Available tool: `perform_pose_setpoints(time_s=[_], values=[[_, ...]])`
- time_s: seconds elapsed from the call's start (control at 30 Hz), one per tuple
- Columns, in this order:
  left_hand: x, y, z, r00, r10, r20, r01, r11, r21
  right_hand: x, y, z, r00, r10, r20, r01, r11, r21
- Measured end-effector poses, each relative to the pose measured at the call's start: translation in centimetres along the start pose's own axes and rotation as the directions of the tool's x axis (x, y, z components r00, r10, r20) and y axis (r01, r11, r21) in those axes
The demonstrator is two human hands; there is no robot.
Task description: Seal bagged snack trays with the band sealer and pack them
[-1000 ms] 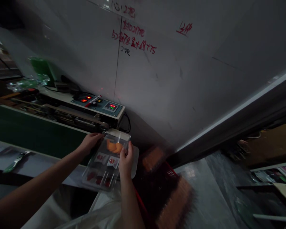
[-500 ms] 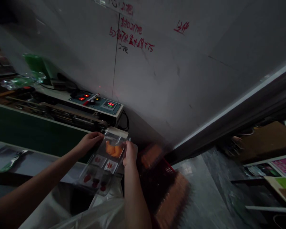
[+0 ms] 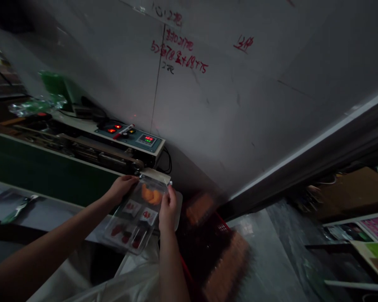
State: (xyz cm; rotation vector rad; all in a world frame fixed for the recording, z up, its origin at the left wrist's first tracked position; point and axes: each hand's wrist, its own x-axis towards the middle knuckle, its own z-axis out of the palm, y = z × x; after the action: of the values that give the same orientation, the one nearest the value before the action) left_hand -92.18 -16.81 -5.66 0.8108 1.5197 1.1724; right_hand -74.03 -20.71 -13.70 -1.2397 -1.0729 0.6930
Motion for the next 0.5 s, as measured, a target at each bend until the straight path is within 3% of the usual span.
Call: perform_pose_setpoints(time_s=[0.23, 0.5], values=[[0.5, 0.7, 0.3, 1.0, -0.017, -0.024, 0.016, 0.999, -0.035, 1.5, 0.7, 1.6, 0.974, -0.192, -0.124, 0.152, 0.948, -0.279], [1.6, 1.1, -1.3, 0.997, -0.034, -0.066, 0.03, 0.997, -0.074, 1.6, -0.3, 4.3, 0.969, -0.215, -0.126, 0.158, 0.921, -0.356]])
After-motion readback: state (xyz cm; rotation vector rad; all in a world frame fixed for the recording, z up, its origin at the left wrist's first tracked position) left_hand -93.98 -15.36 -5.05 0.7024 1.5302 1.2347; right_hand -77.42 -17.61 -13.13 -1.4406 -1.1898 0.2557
